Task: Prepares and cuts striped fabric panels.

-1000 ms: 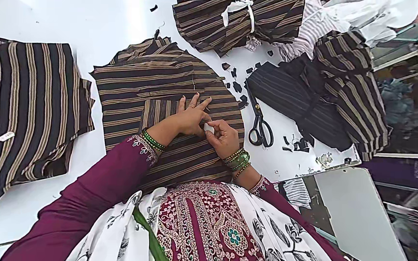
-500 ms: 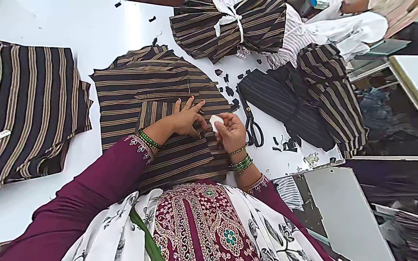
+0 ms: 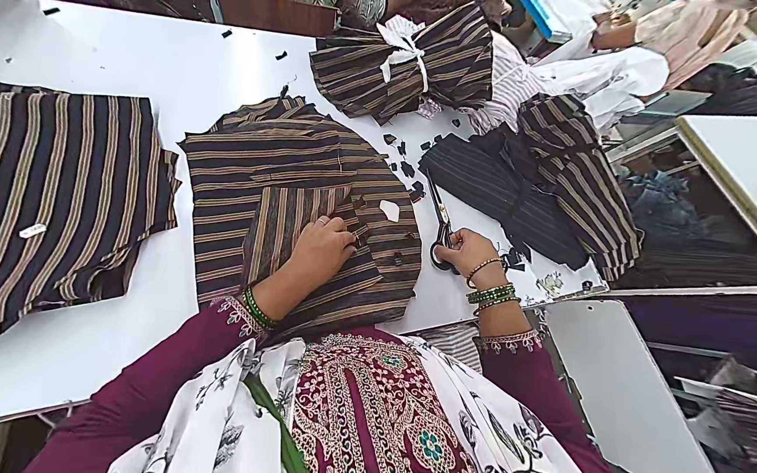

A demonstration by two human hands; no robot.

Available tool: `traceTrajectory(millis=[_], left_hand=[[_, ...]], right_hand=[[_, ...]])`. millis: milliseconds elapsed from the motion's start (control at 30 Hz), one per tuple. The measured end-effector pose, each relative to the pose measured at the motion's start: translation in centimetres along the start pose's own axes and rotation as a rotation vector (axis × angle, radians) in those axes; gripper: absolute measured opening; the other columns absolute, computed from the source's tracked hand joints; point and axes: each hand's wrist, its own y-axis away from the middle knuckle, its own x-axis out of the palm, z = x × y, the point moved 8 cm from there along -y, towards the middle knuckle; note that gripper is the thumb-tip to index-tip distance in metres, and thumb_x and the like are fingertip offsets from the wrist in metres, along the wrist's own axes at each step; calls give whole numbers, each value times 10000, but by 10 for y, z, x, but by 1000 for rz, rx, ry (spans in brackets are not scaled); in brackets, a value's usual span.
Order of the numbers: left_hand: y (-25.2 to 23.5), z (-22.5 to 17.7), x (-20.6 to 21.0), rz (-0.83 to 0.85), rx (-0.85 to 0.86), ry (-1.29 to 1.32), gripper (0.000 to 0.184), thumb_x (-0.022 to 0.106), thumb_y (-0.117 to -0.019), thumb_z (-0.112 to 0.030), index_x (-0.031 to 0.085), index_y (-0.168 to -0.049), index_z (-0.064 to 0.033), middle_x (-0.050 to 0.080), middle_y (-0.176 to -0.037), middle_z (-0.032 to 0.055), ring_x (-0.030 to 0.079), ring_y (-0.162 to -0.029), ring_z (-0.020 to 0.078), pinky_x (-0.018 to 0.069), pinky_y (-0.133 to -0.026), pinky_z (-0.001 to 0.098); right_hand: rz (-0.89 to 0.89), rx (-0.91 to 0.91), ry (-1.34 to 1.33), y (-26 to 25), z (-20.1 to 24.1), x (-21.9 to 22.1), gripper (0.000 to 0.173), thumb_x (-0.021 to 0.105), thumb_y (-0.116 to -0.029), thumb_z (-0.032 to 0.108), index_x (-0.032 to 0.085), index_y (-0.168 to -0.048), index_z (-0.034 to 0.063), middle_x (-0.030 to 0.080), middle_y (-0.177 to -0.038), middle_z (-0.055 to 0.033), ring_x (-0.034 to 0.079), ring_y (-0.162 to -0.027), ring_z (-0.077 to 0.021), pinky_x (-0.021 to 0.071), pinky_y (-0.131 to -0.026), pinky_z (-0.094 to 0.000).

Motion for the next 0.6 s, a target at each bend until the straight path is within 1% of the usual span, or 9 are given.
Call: traceTrajectory(millis=[33, 100, 133, 200, 267, 300, 333, 500, 600], left_hand=[[5, 0, 2, -33, 32, 15, 254, 587, -1031, -179, 767, -1144, -41, 690, -1161, 197, 613, -1156, 410, 476, -923, 565], [13, 2, 5, -130, 113, 43, 273, 574, -1029, -190, 767, -1183, -73, 683, -1219, 204, 594, -1231, 422, 462, -974, 595], [15, 5, 7, -154, 141, 49, 294, 558, -1032, -211, 759, -1214, -98, 669, -1274, 201, 568, -1288, 421, 442, -1023, 608], [15, 8, 10, -102, 138, 65, 344, 525, -1045, -265, 720, -1301, -141, 598, -1423, 185, 453, -1424, 409, 350, -1128, 615], [14, 8, 14, -44, 144, 54, 369, 521, -1048, -298, 694, -1342, -158, 544, -1494, 170, 386, -1473, 405, 301, -1162, 613], [13, 8, 14, -31, 150, 46, 373, 522, -1048, -304, 687, -1350, -162, 532, -1508, 166, 373, -1480, 405, 291, -1168, 609], [12, 8, 14, -32, 159, 37, 376, 523, -1043, -304, 686, -1352, -165, 529, -1512, 162, 374, -1479, 405, 291, -1168, 608], [10, 9, 15, -40, 176, 40, 382, 540, -1032, -310, 680, -1354, -160, 526, -1514, 160, 371, -1479, 410, 275, -1177, 615], [10, 9, 14, -38, 179, 50, 393, 552, -1025, -309, 668, -1371, -164, 516, -1521, 167, 361, -1485, 418, 264, -1177, 628]], right_hand=[[20, -4, -80, -1, -5, 0, 416, 712, -952, 211, 602, -1247, -61, 661, -1091, -221, 635, -989, -307, 487, -904, -511], [67, -79, -322, 10, -9, 9, 292, 616, -968, 46, 555, -1226, -76, 642, -903, -114, 623, -736, -143, 534, -707, -326], [98, -136, -464, 23, -7, 16, 245, 591, -973, 16, 538, -1193, -78, 614, -797, -59, 592, -624, -88, 511, -606, -257], [237, -259, -715, 53, -4, 40, 262, 669, -916, 126, 513, -1074, -14, 556, -668, 31, 542, -512, -44, 482, -510, -211], [433, -363, -815, 84, -5, 72, 653, 809, -723, 605, 506, -1018, 106, 562, -644, 113, 541, -492, -6, 489, -488, -189], [528, -395, -803, 98, -6, 83, 784, 776, -658, 770, 500, -1024, 134, 555, -652, 131, 525, -504, 11, 474, -497, -179], [606, -419, -773, 109, -8, 90, 840, 729, -638, 846, 490, -1037, 145, 540, -673, 141, 500, -527, 32, 444, -514, -159], [669, -369, -536, 127, -16, 94, 883, 616, -667, 920, 495, -1033, 125, 500, -739, 137, 469, -615, 70, 412, -592, -128], [634, -350, -442, 125, -9, 93, 824, 631, -731, 839, 498, -1050, 91, 483, -742, 129, 461, -627, 60, 408, -609, -147]])
